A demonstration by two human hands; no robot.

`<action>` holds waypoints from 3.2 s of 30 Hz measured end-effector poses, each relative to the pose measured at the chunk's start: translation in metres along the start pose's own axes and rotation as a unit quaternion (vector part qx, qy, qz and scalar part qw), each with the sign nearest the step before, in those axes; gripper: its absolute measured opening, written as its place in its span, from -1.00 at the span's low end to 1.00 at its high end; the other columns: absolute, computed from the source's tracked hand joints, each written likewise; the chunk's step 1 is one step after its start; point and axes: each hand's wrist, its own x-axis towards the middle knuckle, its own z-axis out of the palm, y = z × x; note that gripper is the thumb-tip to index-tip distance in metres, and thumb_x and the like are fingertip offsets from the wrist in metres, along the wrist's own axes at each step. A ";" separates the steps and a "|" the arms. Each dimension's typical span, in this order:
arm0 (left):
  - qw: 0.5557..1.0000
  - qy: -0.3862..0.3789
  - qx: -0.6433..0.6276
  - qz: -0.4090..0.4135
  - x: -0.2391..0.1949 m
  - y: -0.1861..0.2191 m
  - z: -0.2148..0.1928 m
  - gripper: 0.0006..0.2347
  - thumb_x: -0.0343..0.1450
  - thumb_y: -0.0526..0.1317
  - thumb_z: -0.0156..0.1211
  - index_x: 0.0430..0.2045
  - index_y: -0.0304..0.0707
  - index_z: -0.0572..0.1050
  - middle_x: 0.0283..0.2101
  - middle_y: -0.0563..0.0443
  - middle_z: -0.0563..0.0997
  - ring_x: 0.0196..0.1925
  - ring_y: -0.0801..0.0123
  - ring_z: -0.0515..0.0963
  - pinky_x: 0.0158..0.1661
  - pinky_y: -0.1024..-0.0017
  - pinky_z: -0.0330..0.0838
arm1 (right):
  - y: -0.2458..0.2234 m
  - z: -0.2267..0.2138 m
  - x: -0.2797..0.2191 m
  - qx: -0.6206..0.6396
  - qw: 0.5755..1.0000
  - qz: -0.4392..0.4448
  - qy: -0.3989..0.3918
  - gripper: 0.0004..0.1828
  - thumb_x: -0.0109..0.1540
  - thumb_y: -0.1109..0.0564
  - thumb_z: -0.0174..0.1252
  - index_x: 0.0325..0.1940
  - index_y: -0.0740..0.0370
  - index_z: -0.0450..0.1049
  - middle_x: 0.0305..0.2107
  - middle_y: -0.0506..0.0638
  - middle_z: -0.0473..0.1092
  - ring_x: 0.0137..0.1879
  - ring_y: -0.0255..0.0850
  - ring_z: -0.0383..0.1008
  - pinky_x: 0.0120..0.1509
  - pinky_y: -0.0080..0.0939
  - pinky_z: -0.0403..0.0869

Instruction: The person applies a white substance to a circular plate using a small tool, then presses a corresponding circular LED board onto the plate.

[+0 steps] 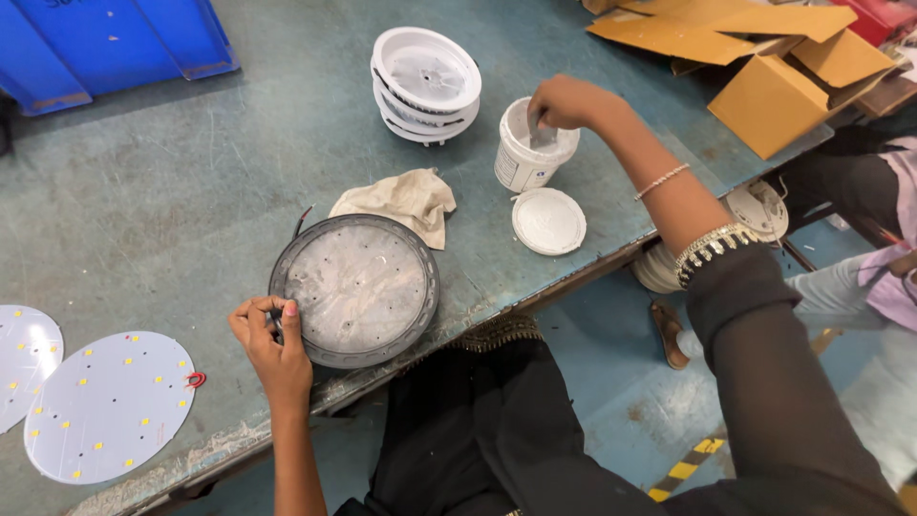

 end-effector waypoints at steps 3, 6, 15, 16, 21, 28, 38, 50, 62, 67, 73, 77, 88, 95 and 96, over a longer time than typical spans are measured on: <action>1.000 0.001 -0.005 -0.007 0.001 0.001 0.000 -0.80 0.59 -0.13 0.16 -0.18 -0.32 0.44 0.04 -0.11 0.33 0.06 0.25 0.33 -0.04 0.39 0.26 | 0.001 0.006 0.022 -0.062 0.992 -0.011 -0.109 -0.75 0.11 0.24 0.29 -0.16 0.03 0.71 -0.24 0.03 0.61 -0.13 -0.01 0.58 -0.05 0.00 0.49; 1.000 0.003 -0.010 -0.015 0.001 0.001 0.001 -0.81 0.57 -0.15 0.17 -0.18 -0.33 0.45 0.05 -0.11 0.32 0.04 0.25 0.34 -0.06 0.38 0.28 | 0.005 0.009 0.033 -0.054 0.984 0.022 -0.171 -0.73 0.14 0.18 0.31 -0.08 0.02 0.68 -0.18 0.02 0.60 -0.08 -0.02 0.56 0.00 0.01 0.48; 1.000 0.001 -0.025 -0.016 0.002 0.002 0.001 -0.82 0.57 -0.18 0.19 -0.18 -0.35 0.45 0.05 -0.11 0.31 0.07 0.24 0.37 -0.02 0.37 0.35 | 0.033 0.009 0.030 0.081 0.994 0.006 -0.074 -0.47 0.17 0.00 0.35 0.15 0.34 0.51 -0.03 0.14 0.51 0.03 -0.01 0.49 0.13 -0.01 0.41; 0.999 0.001 -0.034 -0.018 0.002 0.002 0.001 -0.82 0.57 -0.18 0.18 -0.18 -0.35 0.45 0.06 -0.11 0.30 0.07 0.25 0.37 -0.02 0.37 0.36 | 0.034 0.010 0.028 0.101 0.993 0.022 -0.062 -0.47 0.19 0.01 0.34 0.16 0.35 0.51 -0.03 0.14 0.51 0.03 -0.02 0.49 0.13 -0.02 0.41; 0.999 0.002 -0.032 -0.012 0.001 0.001 0.001 -0.82 0.58 -0.18 0.18 -0.15 -0.35 0.43 0.06 -0.12 0.31 0.07 0.25 0.37 -0.01 0.37 0.37 | 0.035 0.011 0.017 0.254 0.962 0.099 -0.013 -0.53 0.25 0.02 0.28 0.15 0.37 0.53 -0.10 0.14 0.55 -0.03 -0.05 0.55 0.03 -0.07 0.52; 0.999 0.008 -0.036 -0.013 0.001 0.000 0.002 -0.83 0.58 -0.19 0.17 -0.16 -0.34 0.44 0.06 -0.12 0.31 0.07 0.26 0.37 -0.03 0.38 0.38 | 0.029 0.002 -0.007 0.420 0.887 0.161 0.105 -0.69 0.29 0.12 0.30 0.02 0.39 0.51 -0.21 0.15 0.51 -0.14 -0.17 0.52 -0.14 -0.24 0.55; 0.999 0.010 -0.045 -0.017 0.001 -0.001 0.002 -0.83 0.58 -0.19 0.11 -0.17 -0.36 0.43 0.02 -0.14 0.30 0.01 0.23 0.36 -0.07 0.37 0.33 | 0.020 -0.011 -0.040 0.481 0.863 0.138 0.072 -0.75 0.32 0.35 0.13 0.08 0.45 0.35 -0.20 0.14 0.30 -0.08 -0.13 0.52 0.08 -0.13 0.57; 0.998 0.044 0.001 0.050 0.001 -0.007 0.006 -0.86 0.58 -0.26 0.07 -0.23 -0.42 0.36 -0.08 -0.23 0.40 0.06 -0.02 0.38 0.14 0.15 0.27 | -0.103 -0.053 -0.077 0.557 0.827 0.020 0.068 -0.62 0.35 0.29 0.11 0.25 0.47 0.42 0.02 0.14 0.49 0.07 -0.20 0.55 0.23 -0.22 0.55; 0.996 0.060 -0.056 0.025 0.000 -0.004 0.010 -0.86 0.58 -0.29 0.02 -0.19 -0.44 0.28 -0.07 -0.28 0.35 0.04 -0.01 0.41 0.13 0.19 0.30 | -0.355 0.096 -0.088 0.377 0.899 -0.035 0.219 -0.51 0.30 0.39 0.04 0.26 0.04 0.54 0.10 0.03 0.57 -0.09 -0.18 0.58 0.08 -0.19 0.54; 0.997 0.056 -0.051 0.023 0.001 -0.004 0.010 -0.86 0.58 -0.29 0.02 -0.20 -0.44 0.28 -0.08 -0.26 0.36 0.02 0.00 0.41 0.11 0.19 0.30 | -0.377 0.099 -0.102 0.099 0.952 -0.140 0.254 -0.40 0.03 0.44 0.03 0.13 0.19 0.55 0.08 0.13 0.51 0.16 0.00 0.54 0.17 -0.07 0.50; 0.997 0.055 -0.054 0.016 0.000 -0.003 0.010 -0.87 0.58 -0.30 0.02 -0.21 -0.44 0.28 -0.07 -0.25 0.36 0.00 0.03 0.41 0.09 0.21 0.31 | -0.373 0.070 -0.108 0.056 0.978 -0.151 0.129 -0.49 0.03 0.40 0.08 0.04 0.20 0.57 -0.05 0.09 0.55 0.01 0.03 0.56 -0.01 0.02 0.51; 0.997 0.057 -0.057 0.013 0.001 -0.002 0.009 -0.87 0.57 -0.30 0.02 -0.22 -0.44 0.29 -0.07 -0.25 0.35 0.00 0.04 0.42 0.07 0.22 0.31 | -0.371 0.053 -0.111 0.020 0.985 -0.158 0.058 -0.52 0.02 0.39 0.10 0.00 0.18 0.58 -0.17 0.09 0.56 -0.08 0.07 0.57 -0.08 0.06 0.50; 0.996 0.063 -0.063 -0.002 0.001 -0.002 0.008 -0.86 0.55 -0.28 0.06 -0.22 -0.45 0.36 -0.11 -0.20 0.40 -0.08 0.09 0.44 0.00 0.27 0.34 | -0.343 0.026 -0.080 0.233 0.958 -0.093 0.138 -0.83 0.31 0.17 0.14 -0.14 0.27 0.60 -0.46 0.15 0.51 -0.41 -0.04 0.50 -0.30 -0.06 0.41; 0.994 0.073 -0.077 -0.015 0.002 -0.001 0.007 -0.83 0.54 -0.24 0.09 -0.23 -0.44 0.41 -0.13 -0.17 0.45 -0.11 0.15 0.48 -0.08 0.31 0.38 | -0.337 0.050 -0.024 0.175 0.979 -0.030 0.103 -0.68 0.31 0.11 0.20 -0.38 0.45 0.49 -0.63 0.27 0.36 -0.52 0.05 0.32 -0.34 -0.01 0.30; 0.994 0.074 -0.076 -0.011 0.001 -0.002 0.007 -0.83 0.55 -0.23 0.09 -0.22 -0.44 0.41 -0.13 -0.17 0.45 -0.11 0.15 0.48 -0.07 0.31 0.38 | -0.336 0.052 -0.018 0.173 0.979 -0.042 0.096 -0.70 0.28 0.11 0.22 -0.39 0.45 0.49 -0.62 0.27 0.38 -0.52 0.06 0.35 -0.34 0.00 0.31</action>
